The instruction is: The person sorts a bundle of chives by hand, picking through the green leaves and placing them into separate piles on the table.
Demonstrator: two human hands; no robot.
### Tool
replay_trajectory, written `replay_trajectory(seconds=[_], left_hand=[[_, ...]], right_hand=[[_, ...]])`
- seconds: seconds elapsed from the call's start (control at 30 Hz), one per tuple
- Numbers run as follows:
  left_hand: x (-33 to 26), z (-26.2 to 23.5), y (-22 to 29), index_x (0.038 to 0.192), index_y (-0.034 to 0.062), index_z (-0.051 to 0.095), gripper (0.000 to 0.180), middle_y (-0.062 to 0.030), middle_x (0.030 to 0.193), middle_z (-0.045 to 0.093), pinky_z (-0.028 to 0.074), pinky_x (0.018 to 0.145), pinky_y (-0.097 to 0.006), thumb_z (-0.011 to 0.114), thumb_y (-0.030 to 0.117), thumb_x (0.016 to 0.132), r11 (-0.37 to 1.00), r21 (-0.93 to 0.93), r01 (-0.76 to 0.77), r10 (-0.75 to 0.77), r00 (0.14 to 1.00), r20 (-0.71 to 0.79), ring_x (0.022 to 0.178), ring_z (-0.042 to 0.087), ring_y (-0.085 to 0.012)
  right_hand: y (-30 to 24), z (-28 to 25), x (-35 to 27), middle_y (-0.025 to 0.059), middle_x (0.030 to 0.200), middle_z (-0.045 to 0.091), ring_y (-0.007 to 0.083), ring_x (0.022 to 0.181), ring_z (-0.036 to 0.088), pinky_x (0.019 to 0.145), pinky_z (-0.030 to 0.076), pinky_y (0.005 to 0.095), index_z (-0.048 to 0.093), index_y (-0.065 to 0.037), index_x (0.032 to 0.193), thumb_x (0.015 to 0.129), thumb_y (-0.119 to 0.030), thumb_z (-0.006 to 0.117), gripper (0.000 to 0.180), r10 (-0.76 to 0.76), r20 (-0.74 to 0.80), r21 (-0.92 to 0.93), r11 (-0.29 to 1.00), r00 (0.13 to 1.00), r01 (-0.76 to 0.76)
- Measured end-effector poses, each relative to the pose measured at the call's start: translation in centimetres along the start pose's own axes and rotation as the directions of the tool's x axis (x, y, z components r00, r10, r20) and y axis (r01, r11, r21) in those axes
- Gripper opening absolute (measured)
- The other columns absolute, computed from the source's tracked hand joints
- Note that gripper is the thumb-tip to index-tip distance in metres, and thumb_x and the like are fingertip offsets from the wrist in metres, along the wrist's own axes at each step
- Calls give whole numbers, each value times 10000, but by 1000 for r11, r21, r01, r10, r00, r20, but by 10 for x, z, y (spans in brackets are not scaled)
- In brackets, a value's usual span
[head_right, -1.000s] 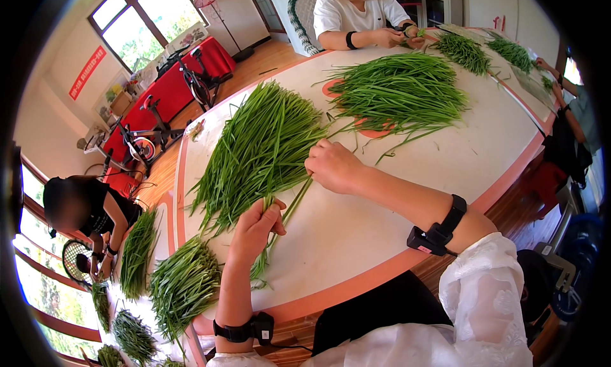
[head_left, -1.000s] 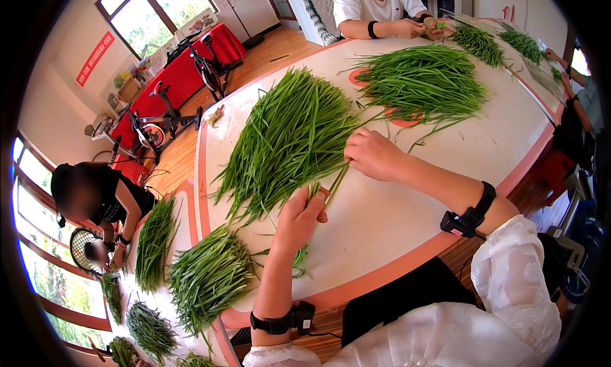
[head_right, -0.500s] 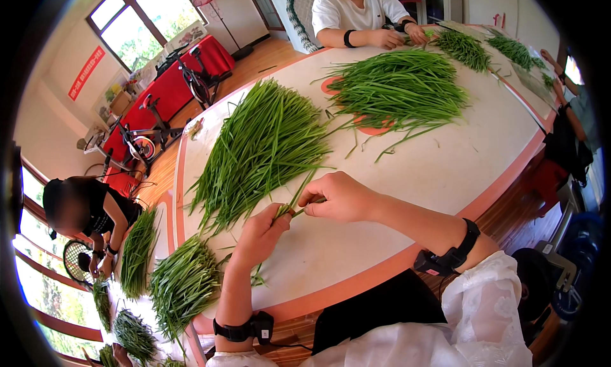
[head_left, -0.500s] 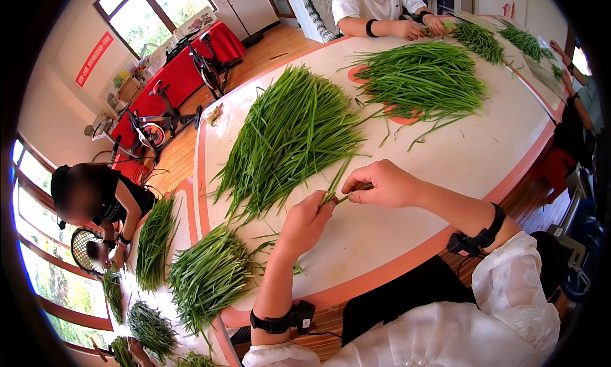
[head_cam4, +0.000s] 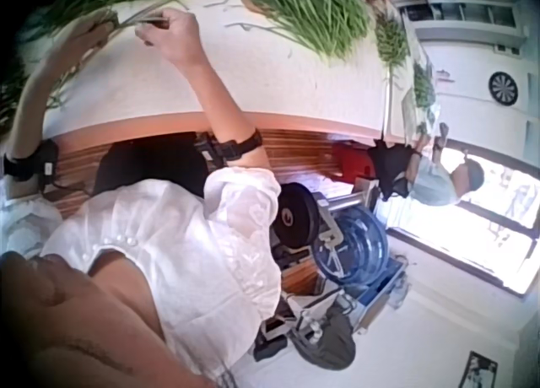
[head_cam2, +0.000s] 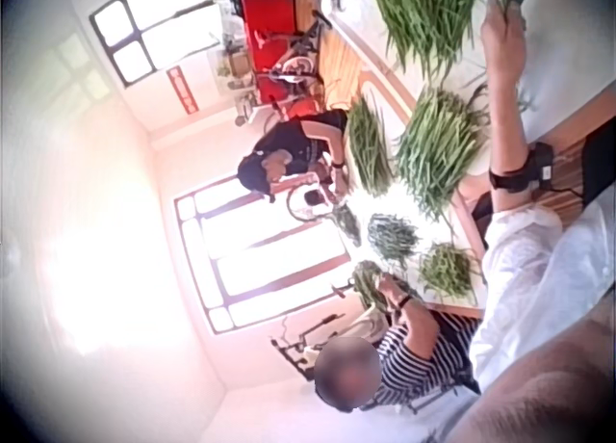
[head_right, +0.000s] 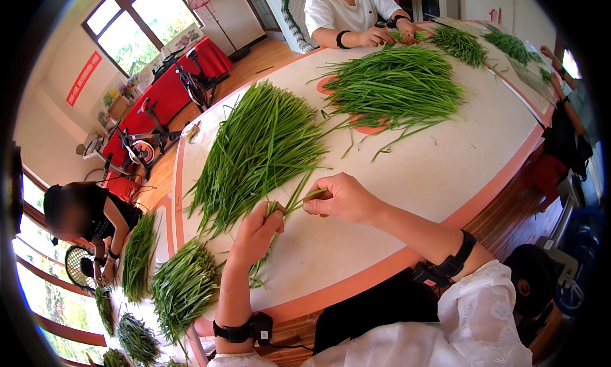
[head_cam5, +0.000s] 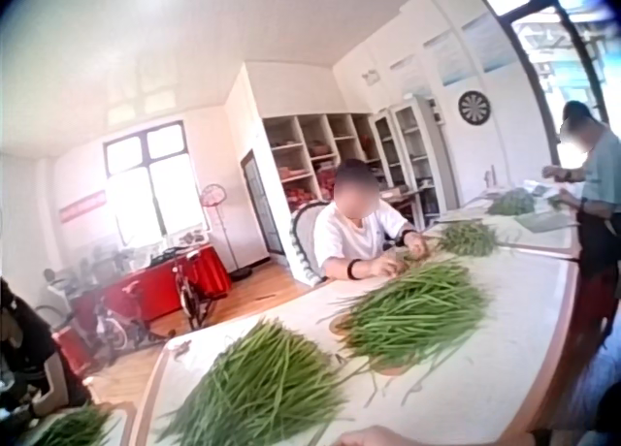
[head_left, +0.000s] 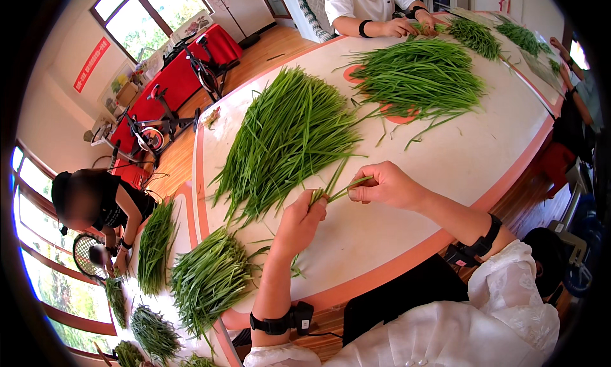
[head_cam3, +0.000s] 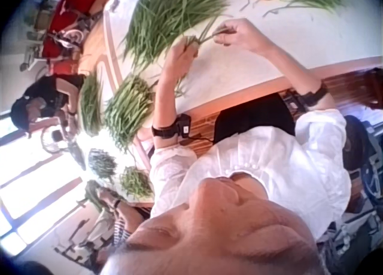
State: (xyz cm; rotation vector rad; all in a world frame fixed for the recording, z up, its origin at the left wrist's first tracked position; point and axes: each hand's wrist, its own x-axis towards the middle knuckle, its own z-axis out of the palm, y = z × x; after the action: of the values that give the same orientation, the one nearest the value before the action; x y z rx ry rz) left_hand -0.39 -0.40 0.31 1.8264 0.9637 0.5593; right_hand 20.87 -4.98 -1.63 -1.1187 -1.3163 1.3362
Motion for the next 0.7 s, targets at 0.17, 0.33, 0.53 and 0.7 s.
replay_trajectory(seconds=[0.17,0.33,0.53,0.7], left_hand=[[-2,-1,1,937,-13,539,190,-52,684,545,413,612,-255,480,163,894,1000,1,-15,15,1000,-20,641,492,-123],[-1,-2,1,927,-8,541,189,-56,679,544,414,610,-260,483,168,891,999,51,-3,4,1000,-21,633,491,-133],[-1,-2,1,921,-5,539,196,-56,673,538,412,607,-263,487,182,894,997,76,17,-16,1000,-17,625,482,-139],[2,1,-7,961,7,553,196,-64,666,535,410,602,-267,489,182,902,997,67,-30,35,997,-75,609,465,-146]], right_hand=[[-7,-1,-4,38,755,619,80,670,556,619,470,229,603,31,900,831,-126,631,174,12,-82,-73,997,997,-18],[-6,-9,-10,42,785,620,87,703,569,639,477,234,593,34,932,857,-118,598,169,-30,-116,-5,1000,993,30],[-8,-11,-14,37,788,614,86,723,570,660,477,232,580,32,955,884,-135,561,183,-42,-154,-29,999,987,38],[-5,-8,-14,7,707,598,49,669,532,613,453,223,619,8,879,865,-165,580,178,-93,-195,-24,996,976,90]])
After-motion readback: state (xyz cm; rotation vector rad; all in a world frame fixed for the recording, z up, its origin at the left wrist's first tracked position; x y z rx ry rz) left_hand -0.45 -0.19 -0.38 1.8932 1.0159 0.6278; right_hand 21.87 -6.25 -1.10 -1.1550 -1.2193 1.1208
